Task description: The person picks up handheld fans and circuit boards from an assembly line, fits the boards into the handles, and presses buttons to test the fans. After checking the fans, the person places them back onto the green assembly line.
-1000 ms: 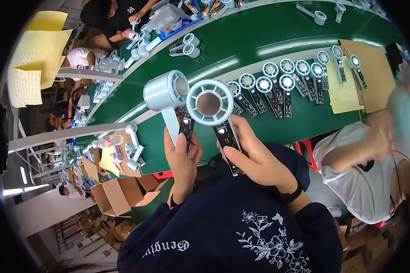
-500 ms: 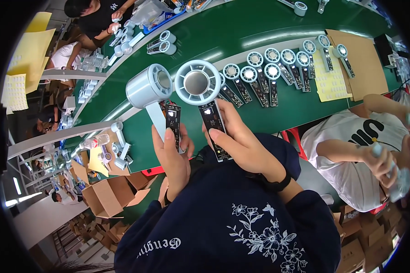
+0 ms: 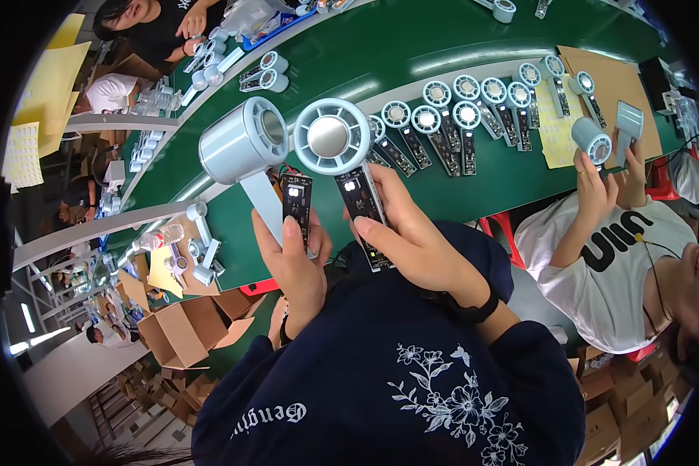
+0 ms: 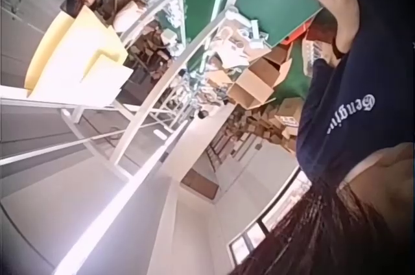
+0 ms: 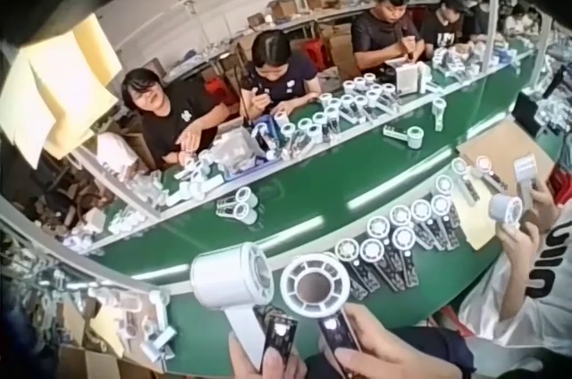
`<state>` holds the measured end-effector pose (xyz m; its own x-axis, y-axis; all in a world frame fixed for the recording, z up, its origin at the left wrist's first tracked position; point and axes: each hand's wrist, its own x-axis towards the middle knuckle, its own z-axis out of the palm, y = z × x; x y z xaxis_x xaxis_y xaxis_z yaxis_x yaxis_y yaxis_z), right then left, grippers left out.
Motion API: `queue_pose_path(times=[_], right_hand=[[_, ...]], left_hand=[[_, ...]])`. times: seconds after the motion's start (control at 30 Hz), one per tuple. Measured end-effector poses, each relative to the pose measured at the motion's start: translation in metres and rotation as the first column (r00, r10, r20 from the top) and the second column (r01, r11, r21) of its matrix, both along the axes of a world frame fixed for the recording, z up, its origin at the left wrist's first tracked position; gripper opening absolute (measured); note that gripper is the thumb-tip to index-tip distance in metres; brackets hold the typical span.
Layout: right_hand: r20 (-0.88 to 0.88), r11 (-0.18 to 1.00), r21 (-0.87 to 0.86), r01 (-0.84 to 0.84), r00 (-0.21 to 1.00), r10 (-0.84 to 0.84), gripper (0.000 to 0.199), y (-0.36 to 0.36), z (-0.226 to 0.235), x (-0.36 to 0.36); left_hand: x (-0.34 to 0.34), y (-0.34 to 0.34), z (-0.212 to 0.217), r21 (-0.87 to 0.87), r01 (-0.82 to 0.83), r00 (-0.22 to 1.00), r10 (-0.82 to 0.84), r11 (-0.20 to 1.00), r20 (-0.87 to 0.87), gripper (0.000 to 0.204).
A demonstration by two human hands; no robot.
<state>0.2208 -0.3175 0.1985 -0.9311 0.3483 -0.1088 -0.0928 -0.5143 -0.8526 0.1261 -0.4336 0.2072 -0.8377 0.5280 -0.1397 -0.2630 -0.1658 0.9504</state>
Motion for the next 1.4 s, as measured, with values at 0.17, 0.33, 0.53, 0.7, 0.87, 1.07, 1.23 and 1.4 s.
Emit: queue_pose_path(times=[0.17,0.33,0.53,0.7,0.87,1.07,1.23,1.4], right_hand=[[0.002,1.000,0.003,0.006,1.000,-0.006,0.054,0.000,-0.001,-0.003],[0.002,1.000,0.000,0.018,1.000,-0.018,0.053,0.000,-0.002,-0.005],[0.002,0.999,-0.024,0.034,0.999,-0.034,0.051,0.001,-0.005,-0.005],[0.008,0.999,-0.026,0.032,0.999,-0.032,0.049,0.001,-0.005,-0.005],[-0.062,0.997,-0.042,0.069,0.996,-0.072,0.047,0.001,-0.010,-0.008],[-0.044,0.987,-0.142,0.072,0.996,-0.079,0.046,0.006,-0.004,-0.012],[-0.050,0.988,-0.151,0.018,0.998,-0.026,0.041,0.008,-0.023,-0.010],[-0.083,0.993,-0.114,0.044,0.995,-0.053,0.038,0.006,-0.022,-0.006]], left_hand=[[-0.002,-0.001,-0.003,-0.019,-0.004,1.000,0.003,1.000,-0.004,0.039],[-0.003,0.000,-0.004,-0.013,-0.011,1.000,0.011,1.000,0.007,0.037],[-0.004,-0.001,-0.005,-0.010,-0.007,1.000,0.007,1.000,0.011,0.038],[-0.005,-0.001,-0.007,-0.019,-0.006,1.000,0.007,1.000,0.009,0.038],[-0.009,0.002,-0.009,-0.032,-0.019,0.998,0.021,0.999,0.062,0.036],[-0.012,-0.002,-0.008,0.081,-0.032,0.992,0.021,0.996,0.125,0.033],[-0.026,0.002,-0.019,0.041,-0.035,0.958,0.022,0.999,0.285,0.032],[-0.040,-0.010,-0.029,0.172,-0.105,0.857,0.001,0.980,0.515,0.027]])
